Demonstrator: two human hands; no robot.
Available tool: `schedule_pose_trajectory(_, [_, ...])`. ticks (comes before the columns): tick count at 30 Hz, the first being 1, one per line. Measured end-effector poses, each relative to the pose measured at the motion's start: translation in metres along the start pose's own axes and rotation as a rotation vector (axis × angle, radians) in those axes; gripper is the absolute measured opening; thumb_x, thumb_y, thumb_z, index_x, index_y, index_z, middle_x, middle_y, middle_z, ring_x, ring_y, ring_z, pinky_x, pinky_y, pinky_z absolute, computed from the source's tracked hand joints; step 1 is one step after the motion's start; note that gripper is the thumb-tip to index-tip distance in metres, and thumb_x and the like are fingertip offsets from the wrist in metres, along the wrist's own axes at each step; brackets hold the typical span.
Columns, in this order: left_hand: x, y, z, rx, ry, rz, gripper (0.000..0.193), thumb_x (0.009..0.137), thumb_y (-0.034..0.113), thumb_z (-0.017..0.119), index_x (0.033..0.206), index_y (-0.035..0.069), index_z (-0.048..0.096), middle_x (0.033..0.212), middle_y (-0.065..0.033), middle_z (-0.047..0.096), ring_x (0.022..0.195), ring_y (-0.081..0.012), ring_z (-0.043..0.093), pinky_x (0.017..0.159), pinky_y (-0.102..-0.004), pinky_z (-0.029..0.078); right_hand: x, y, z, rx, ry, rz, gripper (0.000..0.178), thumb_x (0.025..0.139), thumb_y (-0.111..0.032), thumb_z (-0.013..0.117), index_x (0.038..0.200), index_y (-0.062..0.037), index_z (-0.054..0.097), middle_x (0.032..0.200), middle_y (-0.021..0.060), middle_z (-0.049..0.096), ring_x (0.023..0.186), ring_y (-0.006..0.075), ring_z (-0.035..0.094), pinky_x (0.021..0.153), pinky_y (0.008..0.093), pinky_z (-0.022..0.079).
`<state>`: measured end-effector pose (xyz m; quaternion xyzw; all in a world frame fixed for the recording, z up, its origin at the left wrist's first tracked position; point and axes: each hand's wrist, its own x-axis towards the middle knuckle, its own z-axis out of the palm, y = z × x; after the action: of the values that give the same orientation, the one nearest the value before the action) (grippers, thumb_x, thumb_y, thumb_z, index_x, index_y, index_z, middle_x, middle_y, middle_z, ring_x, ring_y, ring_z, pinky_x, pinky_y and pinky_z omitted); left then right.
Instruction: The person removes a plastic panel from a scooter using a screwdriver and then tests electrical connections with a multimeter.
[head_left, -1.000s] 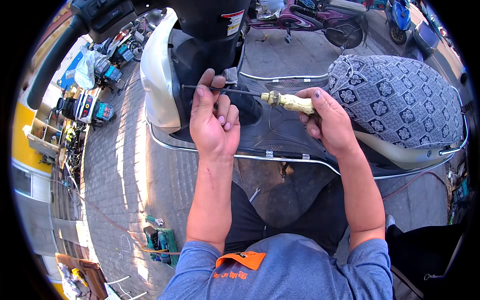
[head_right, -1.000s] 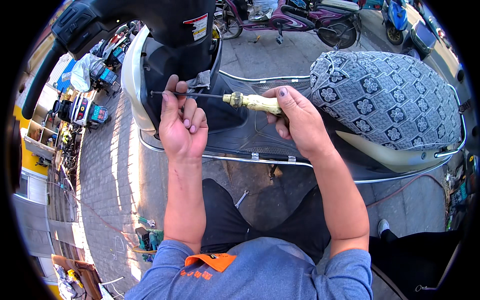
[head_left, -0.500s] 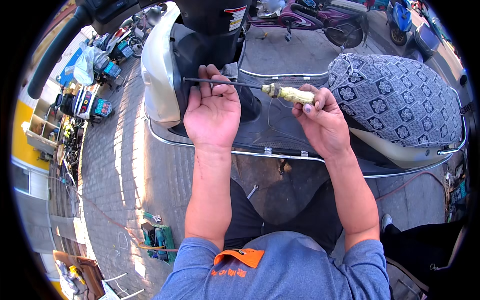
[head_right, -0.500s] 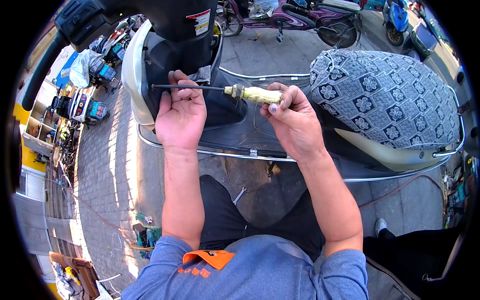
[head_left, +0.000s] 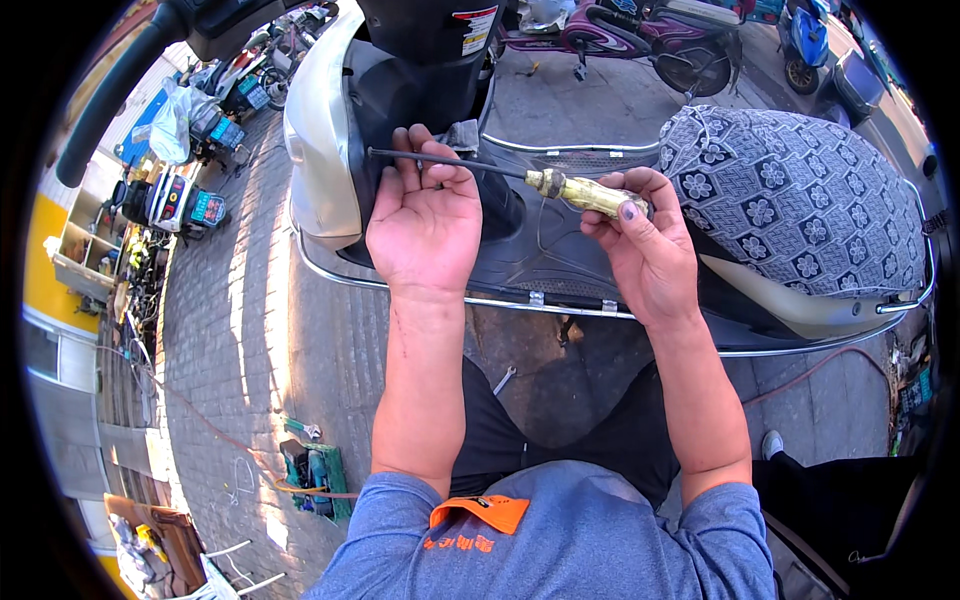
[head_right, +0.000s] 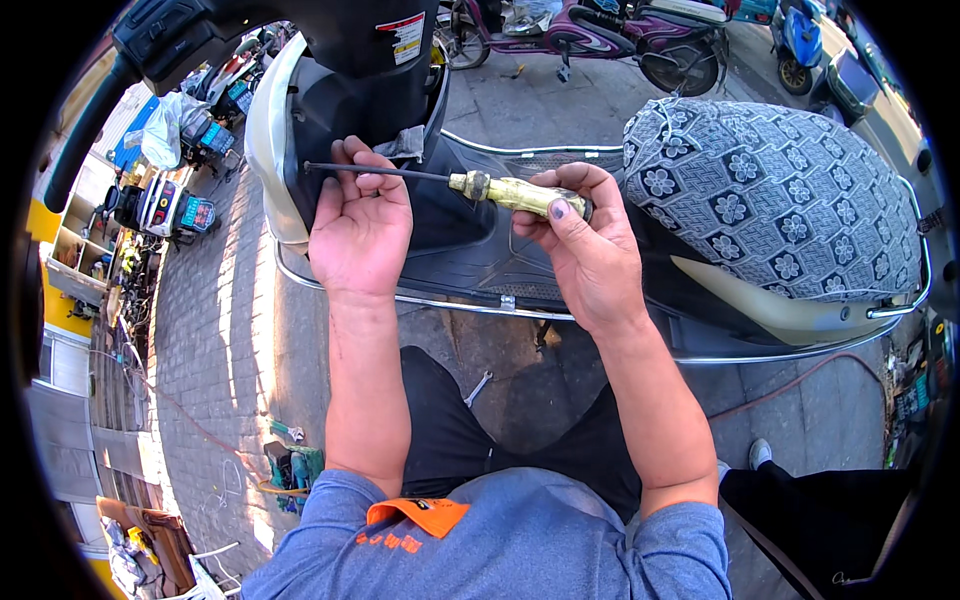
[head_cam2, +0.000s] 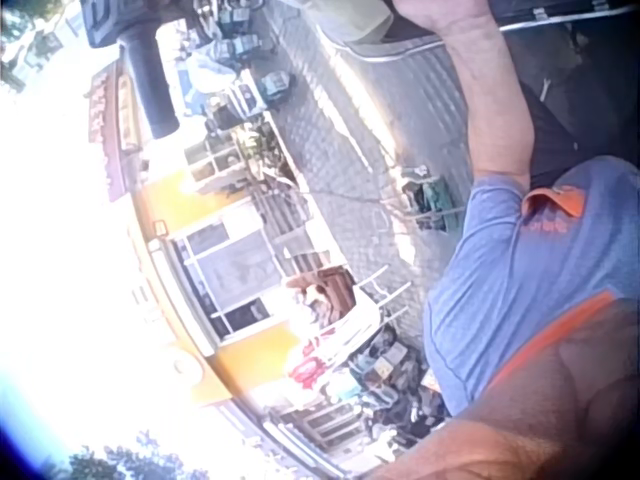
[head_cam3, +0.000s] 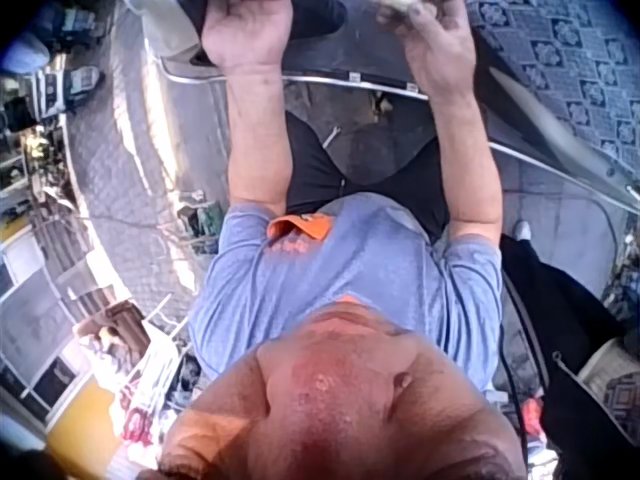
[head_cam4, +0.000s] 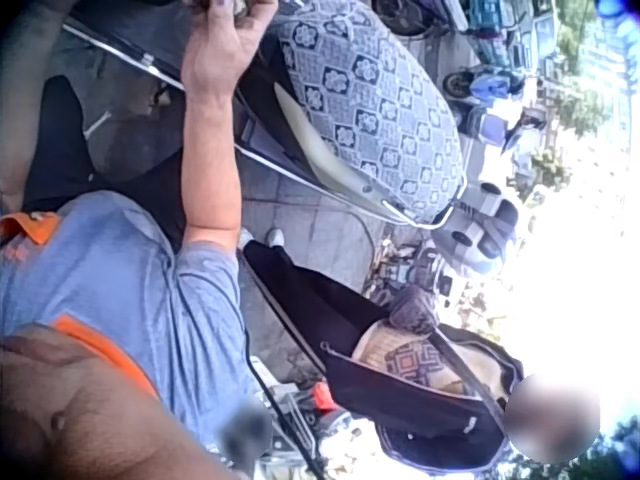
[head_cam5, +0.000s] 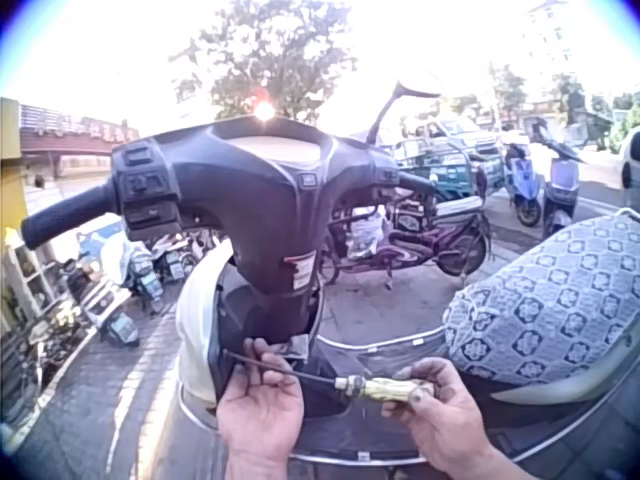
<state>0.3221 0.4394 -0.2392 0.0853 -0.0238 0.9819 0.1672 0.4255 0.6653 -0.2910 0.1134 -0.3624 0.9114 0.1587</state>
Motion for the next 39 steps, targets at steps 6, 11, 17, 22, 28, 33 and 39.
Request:
schedule_pose_trajectory(6, [-0.001,0.0,0.001,0.006,-0.009,0.018,0.036,0.115,0.019,0.047,0.134,-0.001,0.071,0.132,-0.0179,0.072,0.112,-0.0324,0.067,0.089,-0.0386,0.053,-0.002,-0.006,0.004,-0.111,-0.024,-0.037,0.034,0.111,-0.007,0.061,0.143,-0.0005,0.051,0.139,0.0178,0.063,0.114,0.0277,0.071,0.104,0.0447,0.059])
schedule_pose_trajectory(11, [-0.002,-0.002,0.004,0.068,-0.087,0.043,0.03,0.109,0.01,0.058,0.132,-0.002,0.072,0.131,-0.0173,0.073,0.111,-0.0303,0.064,0.089,-0.0374,0.052,-0.004,-0.011,0.007,-0.147,-0.034,-0.047,0.031,0.112,-0.005,0.059,0.141,0.0002,0.05,0.137,0.0163,0.065,0.115,0.0233,0.072,0.105,0.0409,0.059])
schedule_pose_trajectory(17, [-0.009,-0.004,0.008,0.105,-0.107,0.094,0.035,0.102,0.006,0.064,0.134,-0.005,0.07,0.132,-0.0192,0.071,0.114,-0.0302,0.062,0.092,-0.0378,0.051,-0.009,-0.01,0.01,-0.147,-0.002,-0.052,0.03,0.112,-0.004,0.058,0.14,0.0003,0.051,0.136,0.0167,0.064,0.116,0.0239,0.072,0.105,0.0419,0.06])
schedule_pose_trajectory(22, [-0.012,-0.003,0.012,0.086,-0.09,0.093,0.041,0.097,0.005,0.065,0.137,-0.007,0.068,0.134,-0.0211,0.07,0.115,-0.0314,0.062,0.095,-0.039,0.051,-0.012,-0.009,0.006,-0.122,-0.009,-0.076,0.029,0.112,-0.004,0.059,0.139,0.0004,0.052,0.136,0.0167,0.064,0.115,0.0239,0.072,0.104,0.0421,0.06])
schedule_pose_trajectory(28, [-0.012,-0.001,0.012,0.101,-0.085,0.092,0.041,0.097,0.004,0.064,0.137,-0.006,0.069,0.136,-0.021,0.07,0.119,-0.0323,0.063,0.098,-0.0395,0.052,-0.009,-0.012,0.011,-0.155,-0.012,-0.085,0.027,0.112,-0.004,0.059,0.138,0.0004,0.054,0.137,0.0169,0.064,0.114,0.023,0.072,0.104,0.0414,0.06])
schedule_pose_trajectory(33, [-0.011,-0.004,0.016,0.179,-0.047,0.144,0.034,0.103,0.005,0.062,0.134,-0.004,0.07,0.132,-0.0182,0.073,0.118,-0.031,0.065,0.099,-0.0395,0.053,-0.012,-0.011,0.012,-0.186,-0.004,-0.103,0.026,0.112,-0.003,0.058,0.137,0.0005,0.054,0.137,0.0169,0.063,0.114,0.0224,0.072,0.104,0.0407,0.06])
schedule_pose_trajectory(39, [-0.01,0.001,0.014,0.222,-0.07,0.108,0.026,0.104,0.002,0.065,0.128,-0.001,0.073,0.127,-0.0159,0.075,0.114,-0.0286,0.067,0.096,-0.0374,0.054,-0.014,-0.013,0.012,-0.232,-0.013,-0.113,0.026,0.111,-0.005,0.06,0.136,-0.0022,0.054,0.14,0.0173,0.06,0.114,0.0261,0.071,0.102,0.0435,0.059])
